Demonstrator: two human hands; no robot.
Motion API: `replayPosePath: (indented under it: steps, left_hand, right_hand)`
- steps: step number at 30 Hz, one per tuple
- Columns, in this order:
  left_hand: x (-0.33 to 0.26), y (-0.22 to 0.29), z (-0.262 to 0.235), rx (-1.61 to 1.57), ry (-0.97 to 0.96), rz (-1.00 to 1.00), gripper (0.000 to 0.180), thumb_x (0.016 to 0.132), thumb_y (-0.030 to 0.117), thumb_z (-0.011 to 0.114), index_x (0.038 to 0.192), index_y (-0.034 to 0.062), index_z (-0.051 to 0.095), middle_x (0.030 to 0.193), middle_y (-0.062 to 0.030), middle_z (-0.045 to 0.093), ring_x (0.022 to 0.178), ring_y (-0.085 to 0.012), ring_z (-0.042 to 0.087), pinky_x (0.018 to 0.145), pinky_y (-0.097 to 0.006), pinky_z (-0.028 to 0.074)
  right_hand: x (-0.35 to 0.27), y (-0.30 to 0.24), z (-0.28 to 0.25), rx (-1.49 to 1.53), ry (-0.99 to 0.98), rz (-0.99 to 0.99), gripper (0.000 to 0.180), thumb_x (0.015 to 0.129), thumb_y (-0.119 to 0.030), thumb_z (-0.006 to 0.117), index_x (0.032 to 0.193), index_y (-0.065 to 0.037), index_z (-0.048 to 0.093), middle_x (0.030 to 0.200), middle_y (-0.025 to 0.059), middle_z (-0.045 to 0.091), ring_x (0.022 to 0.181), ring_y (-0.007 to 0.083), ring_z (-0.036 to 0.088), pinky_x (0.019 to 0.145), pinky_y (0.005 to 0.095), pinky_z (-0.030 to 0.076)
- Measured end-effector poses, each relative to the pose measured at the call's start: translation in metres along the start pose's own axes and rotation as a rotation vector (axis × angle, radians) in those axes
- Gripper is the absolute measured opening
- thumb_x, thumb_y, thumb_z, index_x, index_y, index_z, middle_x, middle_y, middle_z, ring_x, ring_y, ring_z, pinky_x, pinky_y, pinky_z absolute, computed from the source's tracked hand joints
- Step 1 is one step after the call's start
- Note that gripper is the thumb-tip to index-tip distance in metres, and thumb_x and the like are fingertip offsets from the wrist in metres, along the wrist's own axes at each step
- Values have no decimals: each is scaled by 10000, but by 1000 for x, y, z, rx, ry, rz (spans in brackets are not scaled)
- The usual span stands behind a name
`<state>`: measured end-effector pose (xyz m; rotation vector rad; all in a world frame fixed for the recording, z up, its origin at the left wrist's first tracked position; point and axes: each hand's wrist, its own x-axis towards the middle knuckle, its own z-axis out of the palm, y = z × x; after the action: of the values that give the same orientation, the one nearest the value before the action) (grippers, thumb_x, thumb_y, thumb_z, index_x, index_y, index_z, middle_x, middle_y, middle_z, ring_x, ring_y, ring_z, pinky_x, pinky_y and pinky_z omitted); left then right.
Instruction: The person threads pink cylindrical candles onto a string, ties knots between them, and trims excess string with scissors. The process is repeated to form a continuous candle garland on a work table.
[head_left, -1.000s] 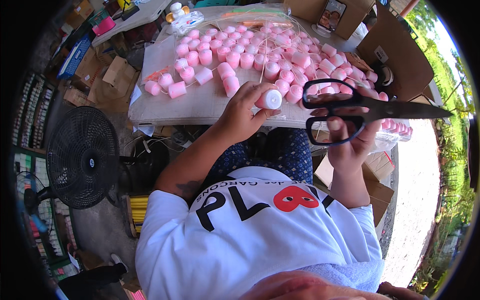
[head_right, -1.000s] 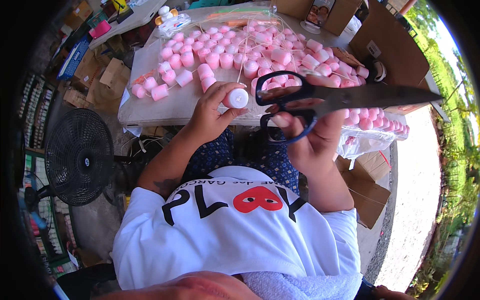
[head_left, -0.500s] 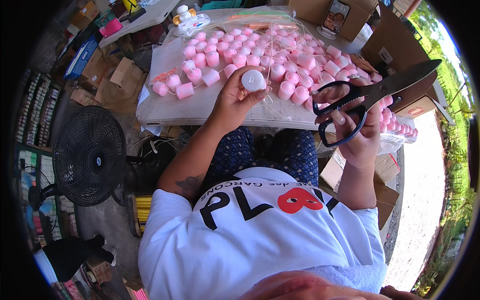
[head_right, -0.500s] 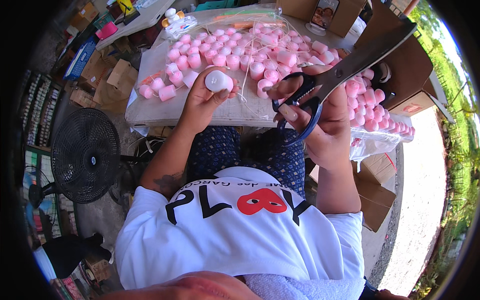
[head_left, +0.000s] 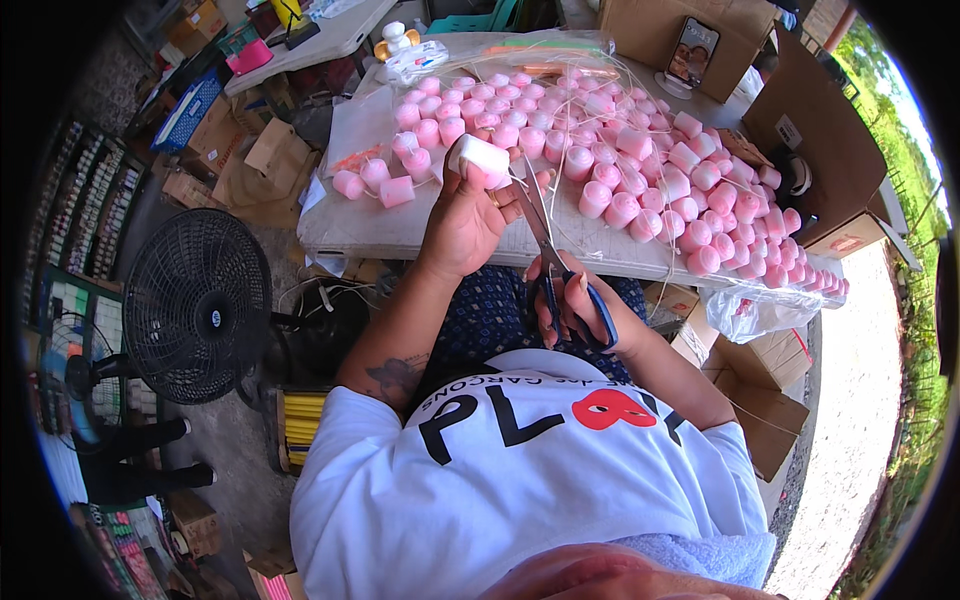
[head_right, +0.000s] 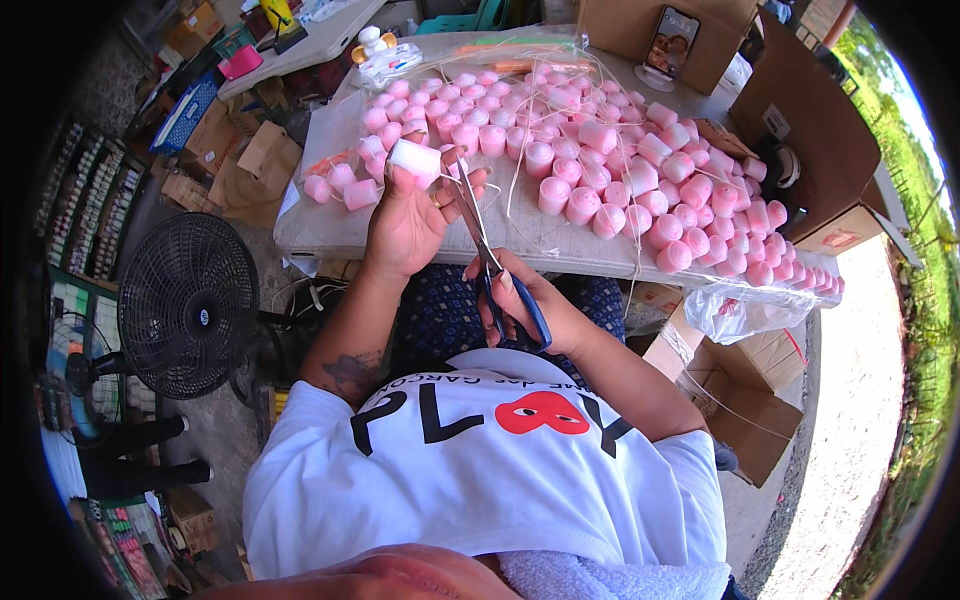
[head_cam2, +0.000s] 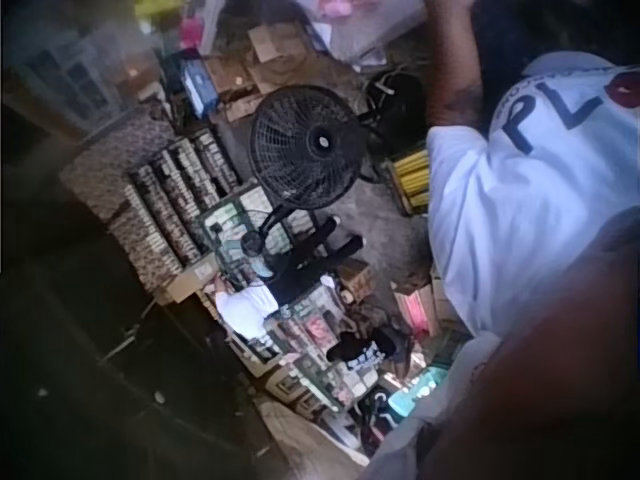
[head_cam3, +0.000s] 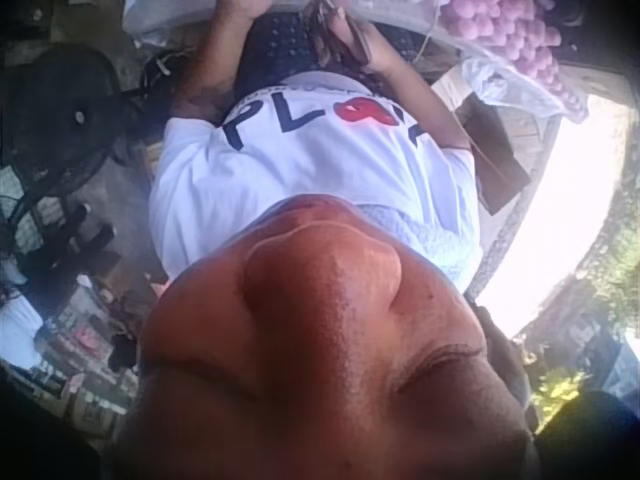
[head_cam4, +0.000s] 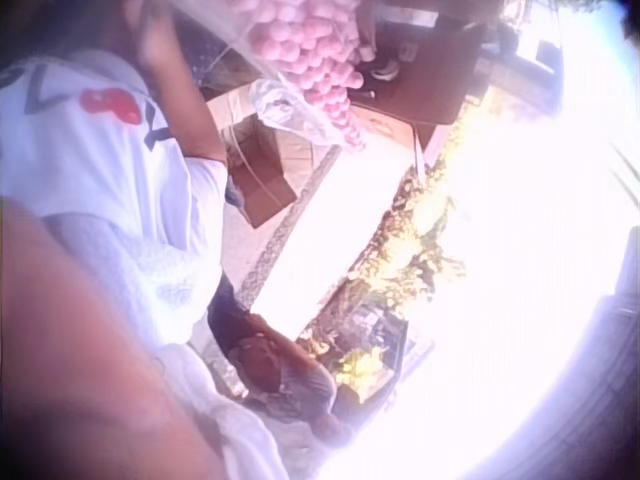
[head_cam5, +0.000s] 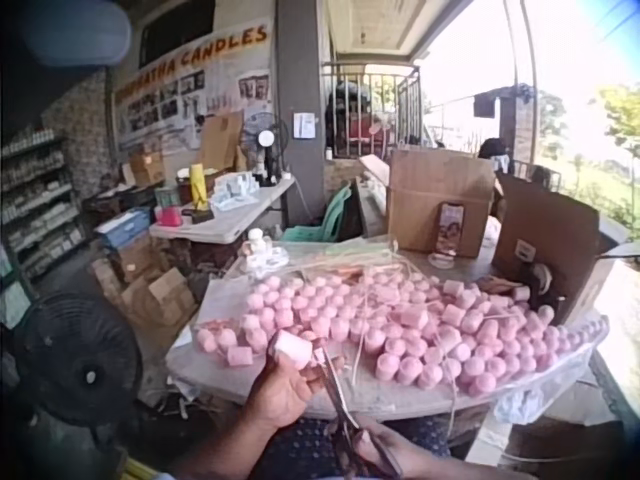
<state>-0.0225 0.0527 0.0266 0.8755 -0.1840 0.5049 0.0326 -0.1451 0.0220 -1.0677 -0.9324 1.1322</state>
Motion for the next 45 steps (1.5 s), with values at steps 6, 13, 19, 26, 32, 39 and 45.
replayPosePath:
  steps: [6, 13, 19, 26, 32, 39, 45]
  left_hand:
    - [0, 0, -4, -23, -36, -27, 620, 949, 459, 496, 1437, 160, 256, 1377, -158, 444, 1208, -433, 505, 1018, -513, 432]
    - [-13, 91, -33, 1066, 41, -47, 528, 865, 97, 675, 1332, 48, 434, 1290, -103, 546, 1223, -268, 530, 954, -371, 471]
    - [-42, 151, -59, 2104, 541, -506, 563, 712, 192, 803, 1163, -2, 528, 1098, -229, 610, 1049, -366, 594, 867, -410, 485]
    - [-47, 115, -117, 2086, 528, -214, 647, 694, 225, 811, 1244, 76, 504, 1235, -216, 498, 1111, -412, 526, 909, -459, 454]
    - [-34, 67, -42, 2132, 160, 232, 575, 710, 152, 778, 1235, 125, 546, 1330, -112, 417, 1259, -346, 386, 1042, -457, 342]
    - [-12, 7, -21, 1928, -313, 280, 569, 738, 98, 744, 1269, 171, 552, 1367, -122, 387, 1313, -345, 333, 1083, -459, 302]
    - [-7, -11, -30, 1785, -378, 21, 457, 771, 102, 720, 1208, 184, 612, 1462, -108, 342, 1361, -381, 273, 1110, -483, 271]
  right_hand:
    - [-2, -18, 1, -7, 127, 172, 396, 968, -427, 513, 1123, -63, 505, 685, 35, 540, 540, 111, 555, 519, 241, 478]
    - [-30, -36, -39, -593, 469, 46, 519, 885, -188, 696, 1309, -6, 459, 763, 4, 533, 674, 81, 494, 642, 219, 448]
    - [-53, -42, -73, -1003, 689, 25, 604, 851, -131, 698, 1382, -29, 429, 1138, 169, 613, 935, 200, 633, 839, 319, 495]
    - [-14, -63, -148, -1671, 974, -92, 415, 829, -282, 673, 1187, -97, 571, 1035, 156, 655, 959, 337, 630, 827, 453, 467]
    - [-4, -66, -167, -1896, 1047, -132, 255, 870, -245, 621, 1094, -126, 642, 1004, 102, 665, 918, 317, 627, 833, 479, 440]
    - [17, 2, -26, -1647, 425, -337, 326, 767, -235, 709, 1069, -121, 657, 1017, 40, 565, 1046, 219, 516, 910, 405, 375]
    - [30, 22, -38, -1726, 469, -368, 211, 774, -248, 694, 920, -101, 649, 1084, 40, 555, 1167, 235, 466, 952, 518, 284]
